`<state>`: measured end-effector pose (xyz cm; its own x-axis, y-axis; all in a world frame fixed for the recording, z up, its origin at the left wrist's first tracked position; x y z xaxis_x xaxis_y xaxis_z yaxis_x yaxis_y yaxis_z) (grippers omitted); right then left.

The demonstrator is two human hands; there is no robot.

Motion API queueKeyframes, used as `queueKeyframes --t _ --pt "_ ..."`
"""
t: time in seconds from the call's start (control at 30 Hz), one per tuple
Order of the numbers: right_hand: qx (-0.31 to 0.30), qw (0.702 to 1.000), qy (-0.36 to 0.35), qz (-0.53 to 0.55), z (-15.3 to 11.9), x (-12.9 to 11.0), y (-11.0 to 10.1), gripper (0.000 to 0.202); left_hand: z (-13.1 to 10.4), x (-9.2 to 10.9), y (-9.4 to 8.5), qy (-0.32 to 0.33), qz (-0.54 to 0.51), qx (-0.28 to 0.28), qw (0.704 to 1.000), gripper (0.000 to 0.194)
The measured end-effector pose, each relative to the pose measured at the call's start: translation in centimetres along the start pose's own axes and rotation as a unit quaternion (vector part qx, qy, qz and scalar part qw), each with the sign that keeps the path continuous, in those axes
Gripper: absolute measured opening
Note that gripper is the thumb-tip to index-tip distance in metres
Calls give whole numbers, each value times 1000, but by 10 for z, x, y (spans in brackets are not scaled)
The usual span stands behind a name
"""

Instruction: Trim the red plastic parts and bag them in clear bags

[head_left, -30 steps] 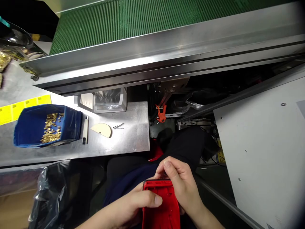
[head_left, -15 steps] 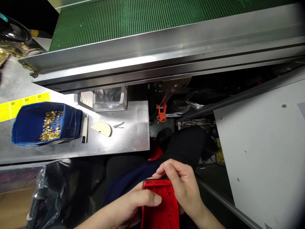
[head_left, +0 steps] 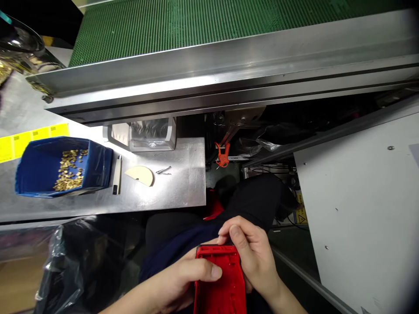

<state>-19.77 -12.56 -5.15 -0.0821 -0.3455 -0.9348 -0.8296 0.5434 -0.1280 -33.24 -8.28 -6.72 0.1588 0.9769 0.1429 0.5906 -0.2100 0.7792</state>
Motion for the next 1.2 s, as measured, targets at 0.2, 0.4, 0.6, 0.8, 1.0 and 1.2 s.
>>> queueKeyframes --t 0.2,0.4,0.6,0.8,1.0,1.2 --pt "127 991 -17 -37 -1 12 -6 35 -2 4 2 13 -8 -13 1000 39" --pt "8 999 -18 -32 -4 1 5 34 -8 2 -7 21 -22 -21 999 44" --pt "179 963 -88 -180 36 26 -10 32 -25 4 -32 87 -51 4 995 51" --pt "-52 937 -185 -291 110 50 95 15 -52 0 -78 161 -121 136 970 66" --pt "-97 886 -256 -374 164 48 191 19 -87 -10 -92 220 -166 87 957 67" --pt "-89 884 -250 -385 160 47 177 13 -104 -13 -84 241 -163 56 955 81"
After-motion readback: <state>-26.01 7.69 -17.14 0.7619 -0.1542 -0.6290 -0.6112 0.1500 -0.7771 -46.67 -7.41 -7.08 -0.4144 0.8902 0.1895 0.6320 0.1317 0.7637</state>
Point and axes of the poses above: each hand's wrist, its own z-axis towards the middle knuckle, its own y-axis out of the palm, x = y × z, the point moved 4 cm from there along z, towards the middle knuckle, and after that the axes turned 14 degrees about x, right-handed, at the moved point
